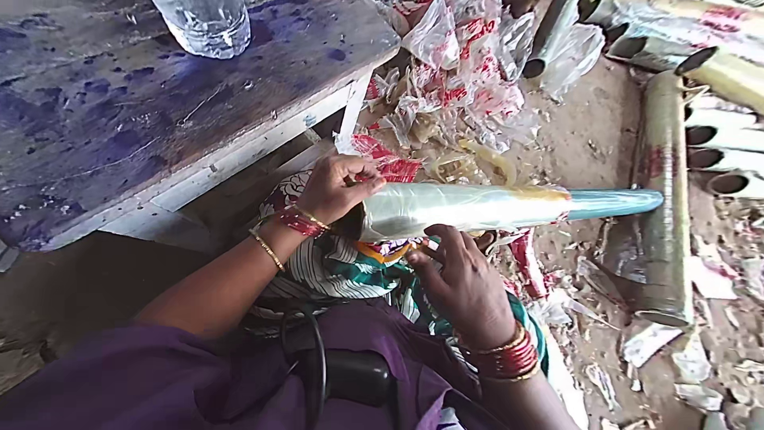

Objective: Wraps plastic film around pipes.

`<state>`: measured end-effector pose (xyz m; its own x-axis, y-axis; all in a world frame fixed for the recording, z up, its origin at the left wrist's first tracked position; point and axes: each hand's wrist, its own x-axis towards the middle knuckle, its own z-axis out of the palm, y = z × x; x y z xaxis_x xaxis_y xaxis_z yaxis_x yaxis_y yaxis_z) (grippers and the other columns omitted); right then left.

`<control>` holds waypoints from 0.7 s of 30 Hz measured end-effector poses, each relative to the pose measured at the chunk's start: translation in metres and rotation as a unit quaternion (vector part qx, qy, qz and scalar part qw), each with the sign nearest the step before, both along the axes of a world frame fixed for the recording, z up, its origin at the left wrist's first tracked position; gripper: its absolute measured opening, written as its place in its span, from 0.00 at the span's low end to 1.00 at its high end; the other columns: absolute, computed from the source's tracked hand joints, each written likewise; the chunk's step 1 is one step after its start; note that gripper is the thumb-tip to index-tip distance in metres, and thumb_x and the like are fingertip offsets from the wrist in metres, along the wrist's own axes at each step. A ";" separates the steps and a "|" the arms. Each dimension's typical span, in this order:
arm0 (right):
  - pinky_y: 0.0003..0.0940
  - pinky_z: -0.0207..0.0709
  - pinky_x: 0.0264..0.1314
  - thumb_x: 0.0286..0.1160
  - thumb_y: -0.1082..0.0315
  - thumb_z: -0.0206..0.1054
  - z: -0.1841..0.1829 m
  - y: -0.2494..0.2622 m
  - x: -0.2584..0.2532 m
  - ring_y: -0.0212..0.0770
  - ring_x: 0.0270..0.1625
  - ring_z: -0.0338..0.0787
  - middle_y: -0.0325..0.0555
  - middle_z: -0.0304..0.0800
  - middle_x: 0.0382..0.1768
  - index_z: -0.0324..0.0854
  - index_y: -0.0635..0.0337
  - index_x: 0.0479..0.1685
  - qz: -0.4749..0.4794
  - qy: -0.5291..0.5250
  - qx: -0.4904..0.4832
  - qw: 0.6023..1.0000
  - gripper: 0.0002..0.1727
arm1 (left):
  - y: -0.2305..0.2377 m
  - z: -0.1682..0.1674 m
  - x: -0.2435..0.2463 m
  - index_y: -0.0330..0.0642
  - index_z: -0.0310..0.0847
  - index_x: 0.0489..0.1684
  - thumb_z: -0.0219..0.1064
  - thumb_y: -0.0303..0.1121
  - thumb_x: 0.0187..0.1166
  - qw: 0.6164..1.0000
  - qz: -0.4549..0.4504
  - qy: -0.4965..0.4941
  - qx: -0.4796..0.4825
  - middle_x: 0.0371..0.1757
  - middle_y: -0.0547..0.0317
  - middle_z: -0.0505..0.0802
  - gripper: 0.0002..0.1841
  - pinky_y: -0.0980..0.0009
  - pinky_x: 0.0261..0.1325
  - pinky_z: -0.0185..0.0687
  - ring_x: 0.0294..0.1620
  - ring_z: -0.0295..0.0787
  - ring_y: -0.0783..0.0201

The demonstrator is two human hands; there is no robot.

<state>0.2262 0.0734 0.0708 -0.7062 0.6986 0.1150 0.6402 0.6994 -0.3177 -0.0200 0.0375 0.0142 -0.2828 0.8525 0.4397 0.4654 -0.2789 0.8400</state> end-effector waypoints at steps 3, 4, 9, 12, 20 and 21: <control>0.50 0.82 0.31 0.88 0.58 0.53 0.000 0.009 0.008 0.54 0.34 0.91 0.51 0.87 0.29 0.87 0.61 0.39 0.087 0.018 0.065 0.994 0.20 | -0.027 -0.011 -0.011 0.33 0.90 0.52 0.64 0.34 0.80 0.999 -0.034 -0.019 0.017 0.57 0.49 0.94 0.14 0.72 0.61 0.85 0.60 0.90 0.68; 0.47 0.82 0.31 0.82 0.69 0.57 0.001 0.010 0.005 0.53 0.33 0.90 0.51 0.85 0.27 0.88 0.62 0.36 0.116 0.046 0.091 0.988 0.13 | -0.033 -0.013 -0.013 0.30 0.88 0.57 0.65 0.31 0.80 0.997 -0.054 -0.040 0.024 0.61 0.47 0.93 0.15 0.72 0.66 0.85 0.64 0.90 0.67; 0.39 0.69 0.23 0.77 0.77 0.59 0.004 0.013 -0.031 0.50 0.25 0.84 0.49 0.83 0.21 0.88 0.65 0.35 0.261 0.096 0.230 0.933 0.11 | -0.029 -0.019 -0.010 0.29 0.91 0.50 0.70 0.23 0.75 0.997 -0.015 -0.052 0.059 0.56 0.49 0.96 0.10 0.75 0.68 0.85 0.61 0.92 0.70; 0.39 0.61 0.22 0.77 0.77 0.59 -0.006 0.020 -0.047 0.49 0.23 0.79 0.48 0.80 0.20 0.86 0.65 0.32 0.310 0.103 0.276 0.904 0.10 | -0.026 -0.019 -0.013 0.30 0.92 0.48 0.69 0.24 0.77 0.997 -0.008 -0.051 0.060 0.54 0.49 0.96 0.09 0.75 0.70 0.84 0.61 0.93 0.70; 0.39 0.57 0.21 0.81 0.79 0.56 -0.028 0.047 -0.043 0.47 0.21 0.76 0.49 0.78 0.19 0.83 0.67 0.32 0.334 0.118 0.388 0.851 0.11 | -0.026 -0.017 -0.015 0.31 0.93 0.46 0.70 0.23 0.75 0.996 -0.011 -0.074 0.047 0.53 0.50 0.97 0.08 0.75 0.70 0.83 0.61 0.93 0.70; 0.39 0.57 0.21 0.80 0.79 0.56 -0.027 0.053 -0.040 0.48 0.21 0.76 0.50 0.77 0.19 0.82 0.68 0.32 0.336 0.108 0.394 0.848 0.11 | -0.025 -0.016 -0.015 0.31 0.93 0.46 0.70 0.22 0.74 0.996 -0.010 -0.080 0.042 0.53 0.50 0.97 0.08 0.75 0.70 0.83 0.61 0.93 0.70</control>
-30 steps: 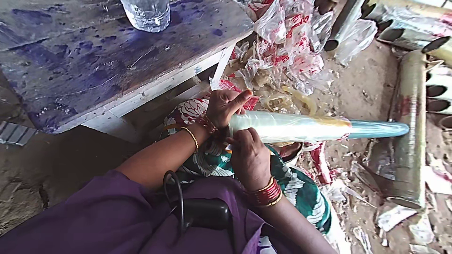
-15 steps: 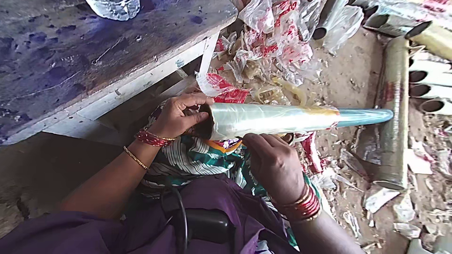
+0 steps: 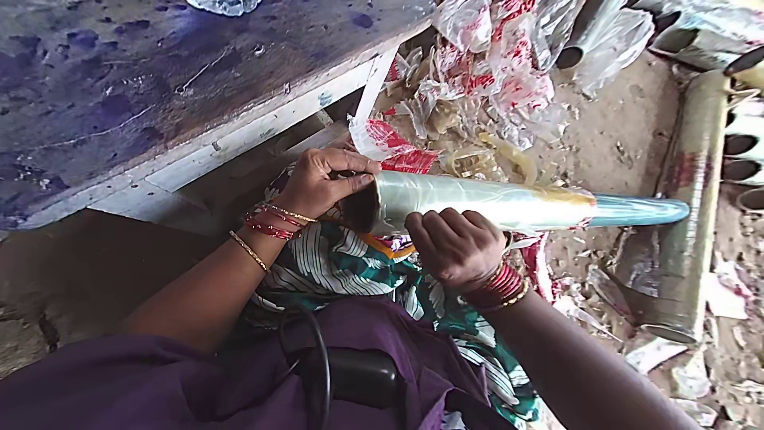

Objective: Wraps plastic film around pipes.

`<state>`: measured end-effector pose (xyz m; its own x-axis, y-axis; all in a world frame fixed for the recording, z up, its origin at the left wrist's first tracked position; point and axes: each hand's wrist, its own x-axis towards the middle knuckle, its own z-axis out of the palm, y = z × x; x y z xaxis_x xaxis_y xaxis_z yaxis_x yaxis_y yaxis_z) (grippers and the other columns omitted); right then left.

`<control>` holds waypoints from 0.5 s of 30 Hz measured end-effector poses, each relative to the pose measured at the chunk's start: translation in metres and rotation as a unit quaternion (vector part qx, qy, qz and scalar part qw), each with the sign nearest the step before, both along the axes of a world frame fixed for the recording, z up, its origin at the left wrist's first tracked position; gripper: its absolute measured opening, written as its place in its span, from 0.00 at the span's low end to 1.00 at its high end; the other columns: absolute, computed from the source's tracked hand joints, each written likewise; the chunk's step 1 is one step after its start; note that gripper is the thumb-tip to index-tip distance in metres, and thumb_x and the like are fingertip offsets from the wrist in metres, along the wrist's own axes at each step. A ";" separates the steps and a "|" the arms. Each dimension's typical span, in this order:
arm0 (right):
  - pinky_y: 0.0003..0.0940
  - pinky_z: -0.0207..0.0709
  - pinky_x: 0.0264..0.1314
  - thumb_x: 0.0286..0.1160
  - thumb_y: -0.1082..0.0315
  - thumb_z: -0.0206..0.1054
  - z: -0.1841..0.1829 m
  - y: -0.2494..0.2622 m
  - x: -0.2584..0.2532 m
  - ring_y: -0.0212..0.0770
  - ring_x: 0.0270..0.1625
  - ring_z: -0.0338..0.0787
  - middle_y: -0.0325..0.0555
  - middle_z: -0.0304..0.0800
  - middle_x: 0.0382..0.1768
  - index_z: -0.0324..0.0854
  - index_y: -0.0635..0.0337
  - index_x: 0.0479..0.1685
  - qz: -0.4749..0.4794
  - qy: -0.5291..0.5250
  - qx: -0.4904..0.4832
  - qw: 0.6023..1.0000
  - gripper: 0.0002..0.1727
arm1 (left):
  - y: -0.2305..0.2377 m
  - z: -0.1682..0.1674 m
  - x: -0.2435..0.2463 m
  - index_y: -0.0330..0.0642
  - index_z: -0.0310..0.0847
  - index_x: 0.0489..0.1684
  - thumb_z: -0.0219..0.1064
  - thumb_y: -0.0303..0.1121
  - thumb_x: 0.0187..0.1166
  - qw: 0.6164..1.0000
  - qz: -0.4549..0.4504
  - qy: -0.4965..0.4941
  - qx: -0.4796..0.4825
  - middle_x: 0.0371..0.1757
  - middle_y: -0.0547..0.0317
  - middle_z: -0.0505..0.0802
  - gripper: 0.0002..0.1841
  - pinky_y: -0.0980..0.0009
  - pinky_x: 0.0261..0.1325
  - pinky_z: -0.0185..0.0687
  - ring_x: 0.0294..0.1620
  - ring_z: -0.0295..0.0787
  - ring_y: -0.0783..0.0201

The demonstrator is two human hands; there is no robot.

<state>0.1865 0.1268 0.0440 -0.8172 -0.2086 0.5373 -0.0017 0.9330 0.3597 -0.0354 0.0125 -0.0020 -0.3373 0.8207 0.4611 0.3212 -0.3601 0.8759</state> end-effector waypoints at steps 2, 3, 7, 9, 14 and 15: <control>0.41 0.58 0.20 0.80 0.80 0.55 0.008 0.008 0.009 0.49 0.21 0.77 0.51 0.78 0.19 0.81 0.69 0.31 -0.011 -0.020 0.005 1.000 0.11 | 0.001 0.000 -0.001 0.30 0.93 0.45 0.70 0.22 0.74 1.000 -0.005 -0.009 0.000 0.52 0.50 0.97 0.08 0.75 0.71 0.83 0.60 0.93 0.71; 0.41 0.58 0.20 0.80 0.80 0.55 0.015 0.009 0.012 0.50 0.20 0.77 0.51 0.77 0.18 0.81 0.69 0.31 -0.015 -0.030 0.004 0.999 0.11 | 0.002 -0.001 -0.001 0.30 0.93 0.45 0.70 0.23 0.75 1.000 -0.004 -0.009 0.005 0.52 0.51 0.97 0.08 0.75 0.70 0.84 0.60 0.94 0.70; 0.40 0.58 0.23 0.81 0.78 0.57 0.034 -0.015 0.006 0.48 0.22 0.76 0.50 0.79 0.21 0.84 0.68 0.35 0.001 -0.024 -0.004 1.000 0.10 | 0.001 -0.003 0.002 0.30 0.93 0.44 0.71 0.22 0.74 1.000 0.004 -0.006 0.022 0.51 0.50 0.97 0.07 0.76 0.67 0.86 0.57 0.94 0.71; 0.39 0.58 0.22 0.79 0.79 0.57 0.024 -0.022 -0.004 0.46 0.22 0.76 0.49 0.79 0.20 0.84 0.68 0.33 0.016 -0.015 0.002 1.000 0.11 | 0.002 -0.002 0.003 0.30 0.93 0.44 0.71 0.22 0.75 1.000 0.003 -0.001 0.017 0.51 0.50 0.97 0.07 0.76 0.67 0.86 0.58 0.94 0.71; 0.39 0.59 0.19 0.79 0.79 0.56 0.004 -0.010 0.003 0.47 0.21 0.77 0.49 0.79 0.20 0.83 0.69 0.33 0.004 -0.027 -0.006 1.000 0.11 | -0.001 -0.002 0.002 0.30 0.93 0.46 0.71 0.24 0.76 1.000 0.006 0.006 0.008 0.52 0.50 0.97 0.08 0.75 0.70 0.84 0.60 0.93 0.70; 0.40 0.60 0.19 0.79 0.79 0.56 0.004 -0.003 0.011 0.48 0.21 0.79 0.50 0.79 0.19 0.83 0.69 0.33 -0.004 -0.041 -0.004 0.999 0.10 | -0.001 -0.001 0.003 0.31 0.93 0.46 0.71 0.23 0.75 1.000 0.005 -0.001 0.002 0.52 0.51 0.97 0.08 0.75 0.70 0.84 0.60 0.93 0.71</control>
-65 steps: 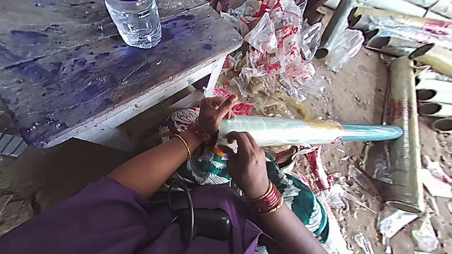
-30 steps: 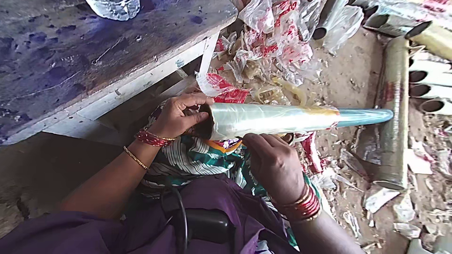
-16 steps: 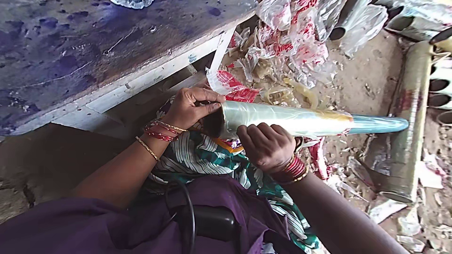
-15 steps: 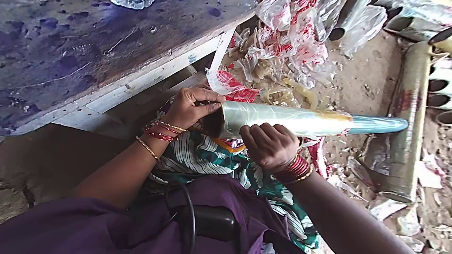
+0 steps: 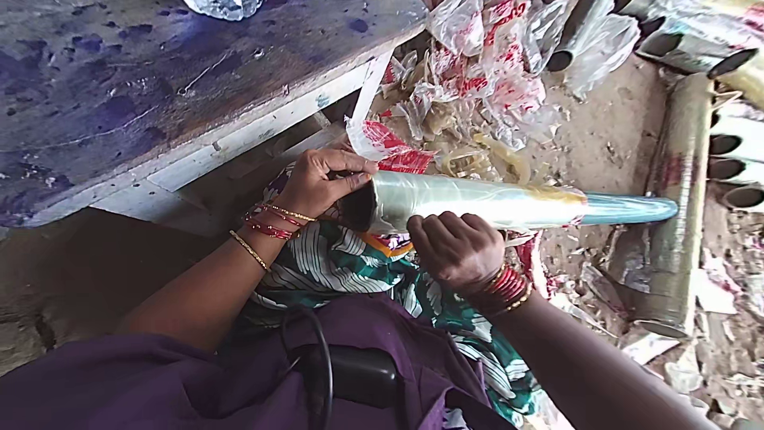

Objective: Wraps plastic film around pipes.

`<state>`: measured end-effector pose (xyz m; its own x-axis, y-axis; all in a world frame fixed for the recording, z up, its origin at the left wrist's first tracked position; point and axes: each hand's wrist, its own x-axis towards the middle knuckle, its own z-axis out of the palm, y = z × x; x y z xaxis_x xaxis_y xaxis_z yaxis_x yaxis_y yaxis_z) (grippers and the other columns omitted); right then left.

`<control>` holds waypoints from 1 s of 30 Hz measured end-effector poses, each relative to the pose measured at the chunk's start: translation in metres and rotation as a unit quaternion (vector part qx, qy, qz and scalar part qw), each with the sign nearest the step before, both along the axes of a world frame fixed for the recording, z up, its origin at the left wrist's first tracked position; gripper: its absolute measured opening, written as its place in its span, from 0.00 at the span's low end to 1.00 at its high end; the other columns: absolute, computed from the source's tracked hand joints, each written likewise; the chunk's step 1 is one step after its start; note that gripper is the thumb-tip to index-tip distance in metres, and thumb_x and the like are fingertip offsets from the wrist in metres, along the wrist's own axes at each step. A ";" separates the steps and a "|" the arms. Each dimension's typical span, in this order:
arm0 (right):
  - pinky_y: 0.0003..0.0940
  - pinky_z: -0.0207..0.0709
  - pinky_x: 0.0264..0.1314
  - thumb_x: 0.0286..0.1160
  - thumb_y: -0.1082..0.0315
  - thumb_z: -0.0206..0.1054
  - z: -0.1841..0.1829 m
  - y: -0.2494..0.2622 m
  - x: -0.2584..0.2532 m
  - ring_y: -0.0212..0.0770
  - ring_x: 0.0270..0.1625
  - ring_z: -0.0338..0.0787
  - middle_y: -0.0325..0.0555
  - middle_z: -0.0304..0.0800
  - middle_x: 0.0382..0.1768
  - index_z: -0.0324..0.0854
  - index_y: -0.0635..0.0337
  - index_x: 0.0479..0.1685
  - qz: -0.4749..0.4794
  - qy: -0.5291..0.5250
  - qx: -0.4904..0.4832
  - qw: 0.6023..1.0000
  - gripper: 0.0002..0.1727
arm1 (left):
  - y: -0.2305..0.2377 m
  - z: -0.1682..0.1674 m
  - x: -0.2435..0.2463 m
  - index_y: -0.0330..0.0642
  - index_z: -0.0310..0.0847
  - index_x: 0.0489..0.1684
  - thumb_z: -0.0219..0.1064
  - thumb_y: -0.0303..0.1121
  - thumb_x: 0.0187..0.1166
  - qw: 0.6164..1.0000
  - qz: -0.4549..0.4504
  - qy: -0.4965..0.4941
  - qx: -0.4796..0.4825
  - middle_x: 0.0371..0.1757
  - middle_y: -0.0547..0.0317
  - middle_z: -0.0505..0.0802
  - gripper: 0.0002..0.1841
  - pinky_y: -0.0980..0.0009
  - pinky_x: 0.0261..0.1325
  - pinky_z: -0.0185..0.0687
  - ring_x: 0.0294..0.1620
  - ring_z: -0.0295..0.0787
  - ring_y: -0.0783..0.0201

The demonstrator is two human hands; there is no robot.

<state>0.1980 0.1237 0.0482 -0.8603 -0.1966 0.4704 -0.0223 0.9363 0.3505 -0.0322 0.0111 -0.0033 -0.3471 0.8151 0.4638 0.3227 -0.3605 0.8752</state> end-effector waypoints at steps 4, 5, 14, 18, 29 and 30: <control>0.45 0.62 0.17 0.76 0.78 0.55 0.018 0.022 0.024 0.55 0.20 0.82 0.55 0.79 0.18 0.80 0.71 0.30 -0.063 -0.066 -0.009 0.996 0.10 | 0.002 -0.001 0.000 0.31 0.93 0.45 0.71 0.23 0.75 1.000 0.002 -0.005 0.008 0.52 0.51 0.97 0.08 0.76 0.68 0.85 0.59 0.94 0.72; 0.45 0.62 0.17 0.76 0.77 0.56 0.024 0.019 0.025 0.55 0.20 0.82 0.54 0.79 0.18 0.80 0.70 0.29 -0.071 -0.063 -0.027 0.995 0.10 | 0.001 -0.002 0.000 0.31 0.93 0.46 0.71 0.23 0.75 1.000 0.005 0.001 0.010 0.52 0.52 0.97 0.08 0.76 0.68 0.84 0.59 0.93 0.72; 0.35 0.79 0.24 0.71 0.61 0.74 -0.007 -0.047 -0.015 0.42 0.32 0.89 0.54 0.89 0.46 0.89 0.64 0.45 -0.101 0.031 -0.389 0.915 0.14 | 0.002 -0.003 -0.004 0.30 0.91 0.48 0.69 0.26 0.77 0.999 -0.032 0.031 0.028 0.56 0.49 0.95 0.10 0.73 0.67 0.85 0.62 0.91 0.68; 0.29 0.74 0.21 0.69 0.66 0.77 -0.023 -0.064 -0.029 0.38 0.24 0.81 0.52 0.85 0.35 0.85 0.66 0.42 -0.172 0.127 -0.392 0.895 0.12 | 0.006 0.004 0.004 0.33 0.92 0.47 0.62 0.34 0.83 1.000 -0.004 0.007 -0.003 0.52 0.55 0.95 0.14 0.73 0.69 0.81 0.60 0.89 0.73; 0.36 0.80 0.25 0.73 0.80 0.62 -0.048 -0.062 -0.005 0.46 0.29 0.90 0.53 0.90 0.33 0.91 0.65 0.37 -0.050 0.060 -0.319 0.944 0.11 | 0.037 0.014 0.027 0.41 0.96 0.46 0.69 0.35 0.77 0.993 -0.026 0.065 -0.099 0.52 0.55 0.96 0.12 0.67 0.69 0.78 0.61 0.88 0.68; 0.35 0.80 0.24 0.75 0.79 0.62 -0.048 -0.059 -0.001 0.46 0.29 0.90 0.53 0.91 0.34 0.91 0.65 0.39 -0.036 0.052 -0.311 0.948 0.11 | 0.038 0.015 0.026 0.41 0.96 0.46 0.68 0.35 0.77 0.993 -0.031 0.054 -0.101 0.52 0.56 0.95 0.12 0.68 0.69 0.78 0.61 0.88 0.69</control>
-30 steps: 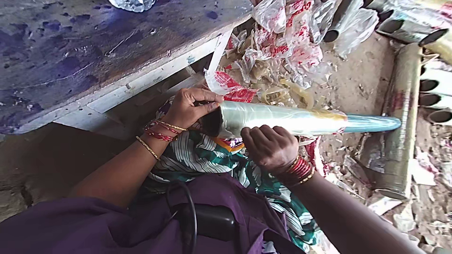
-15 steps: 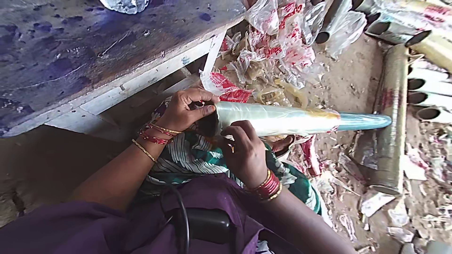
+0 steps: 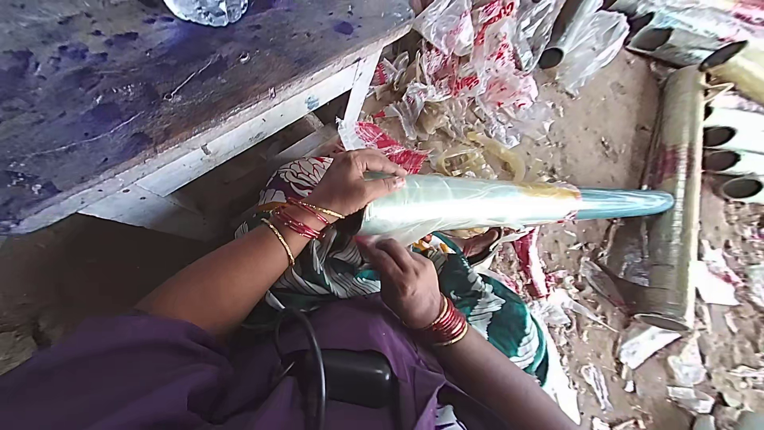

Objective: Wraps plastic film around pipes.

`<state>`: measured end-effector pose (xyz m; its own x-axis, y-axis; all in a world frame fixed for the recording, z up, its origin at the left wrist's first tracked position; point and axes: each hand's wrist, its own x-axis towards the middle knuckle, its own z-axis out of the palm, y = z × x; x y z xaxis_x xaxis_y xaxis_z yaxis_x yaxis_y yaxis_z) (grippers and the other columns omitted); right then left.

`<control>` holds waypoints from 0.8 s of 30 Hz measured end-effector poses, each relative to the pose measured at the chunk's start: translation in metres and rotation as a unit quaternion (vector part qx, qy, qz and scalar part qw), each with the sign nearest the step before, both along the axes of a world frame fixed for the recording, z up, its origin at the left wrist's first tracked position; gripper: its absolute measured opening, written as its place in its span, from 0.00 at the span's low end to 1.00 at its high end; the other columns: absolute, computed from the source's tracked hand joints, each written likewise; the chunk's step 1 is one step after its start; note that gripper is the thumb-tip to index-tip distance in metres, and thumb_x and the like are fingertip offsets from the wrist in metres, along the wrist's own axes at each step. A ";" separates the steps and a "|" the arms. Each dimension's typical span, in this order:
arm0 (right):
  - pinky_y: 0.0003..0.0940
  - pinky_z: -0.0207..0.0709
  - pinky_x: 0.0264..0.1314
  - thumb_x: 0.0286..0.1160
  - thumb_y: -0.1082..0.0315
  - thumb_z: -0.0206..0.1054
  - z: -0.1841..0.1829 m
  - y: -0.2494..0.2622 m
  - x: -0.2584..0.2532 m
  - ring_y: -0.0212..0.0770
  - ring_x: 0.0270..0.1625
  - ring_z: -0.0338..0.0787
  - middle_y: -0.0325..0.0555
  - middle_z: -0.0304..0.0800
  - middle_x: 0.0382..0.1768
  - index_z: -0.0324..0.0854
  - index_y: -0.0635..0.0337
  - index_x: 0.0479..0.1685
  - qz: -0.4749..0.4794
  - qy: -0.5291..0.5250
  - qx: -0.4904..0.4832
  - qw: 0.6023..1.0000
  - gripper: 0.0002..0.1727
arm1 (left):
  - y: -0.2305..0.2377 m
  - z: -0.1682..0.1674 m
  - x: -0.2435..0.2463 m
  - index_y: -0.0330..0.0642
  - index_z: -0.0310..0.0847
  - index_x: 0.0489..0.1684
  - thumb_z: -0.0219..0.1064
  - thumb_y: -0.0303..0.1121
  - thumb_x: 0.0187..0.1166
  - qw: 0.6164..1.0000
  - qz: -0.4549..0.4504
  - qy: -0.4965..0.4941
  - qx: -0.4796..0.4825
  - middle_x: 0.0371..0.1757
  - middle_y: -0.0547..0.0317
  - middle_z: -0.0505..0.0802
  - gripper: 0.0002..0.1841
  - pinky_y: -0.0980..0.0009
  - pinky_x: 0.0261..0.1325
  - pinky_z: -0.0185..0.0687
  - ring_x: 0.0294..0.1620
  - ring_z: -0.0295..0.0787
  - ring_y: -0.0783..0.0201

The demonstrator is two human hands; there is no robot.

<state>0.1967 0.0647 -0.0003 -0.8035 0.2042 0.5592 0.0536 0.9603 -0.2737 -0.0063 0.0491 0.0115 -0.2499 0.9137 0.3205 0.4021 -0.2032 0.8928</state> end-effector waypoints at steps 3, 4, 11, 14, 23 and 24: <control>0.35 0.77 0.18 0.76 0.78 0.62 0.006 0.006 0.005 0.45 0.24 0.86 0.58 0.89 0.44 0.88 0.63 0.39 -0.002 -0.007 -0.002 1.000 0.08 | 0.001 0.005 -0.001 0.40 0.95 0.48 0.67 0.34 0.78 0.999 -0.009 -0.024 -0.034 0.55 0.57 0.95 0.12 0.68 0.71 0.77 0.63 0.87 0.71; 0.35 0.75 0.16 0.77 0.76 0.63 0.010 0.007 0.005 0.45 0.22 0.85 0.59 0.88 0.48 0.87 0.62 0.42 -0.006 -0.015 0.000 1.000 0.07 | 0.001 0.007 -0.002 0.40 0.94 0.48 0.67 0.33 0.79 0.999 -0.009 -0.028 -0.046 0.56 0.57 0.95 0.11 0.69 0.72 0.77 0.63 0.87 0.72; 0.35 0.78 0.21 0.69 0.79 0.64 0.000 0.014 0.002 0.42 0.24 0.88 0.50 0.92 0.29 0.95 0.60 0.35 0.029 0.078 -0.016 0.996 0.12 | -0.001 0.011 0.000 0.38 0.94 0.51 0.67 0.33 0.78 0.998 -0.003 -0.001 -0.061 0.58 0.54 0.94 0.13 0.68 0.74 0.77 0.66 0.87 0.69; 0.36 0.78 0.22 0.70 0.80 0.62 -0.001 0.002 0.013 0.44 0.23 0.87 0.49 0.91 0.27 0.94 0.63 0.34 0.032 0.080 -0.012 0.996 0.12 | -0.008 0.011 0.006 0.36 0.94 0.49 0.67 0.33 0.78 0.997 0.008 0.018 -0.072 0.59 0.52 0.94 0.13 0.67 0.73 0.77 0.66 0.87 0.67; 0.33 0.80 0.29 0.72 0.79 0.64 0.006 -0.007 0.064 0.43 0.29 0.89 0.52 0.91 0.28 0.90 0.65 0.28 0.001 0.142 -0.128 0.982 0.10 | -0.003 0.033 0.040 0.37 0.94 0.42 0.67 0.32 0.84 0.987 0.029 0.085 -0.135 0.42 0.60 0.97 0.10 0.69 0.55 0.87 0.44 0.92 0.73; 0.32 0.81 0.31 0.72 0.79 0.64 0.005 -0.007 0.065 0.42 0.30 0.89 0.52 0.91 0.29 0.91 0.65 0.29 -0.009 0.151 -0.138 0.979 0.10 | -0.005 0.038 0.050 0.37 0.93 0.45 0.64 0.33 0.85 0.991 0.011 0.085 -0.099 0.45 0.61 0.97 0.11 0.74 0.55 0.87 0.45 0.92 0.77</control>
<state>0.2620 0.0577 0.0045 -0.6053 0.3941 0.6915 -0.0531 0.8469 -0.5291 0.0437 0.0440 0.0500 -0.2286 0.9576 0.1752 0.5529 -0.0204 0.8330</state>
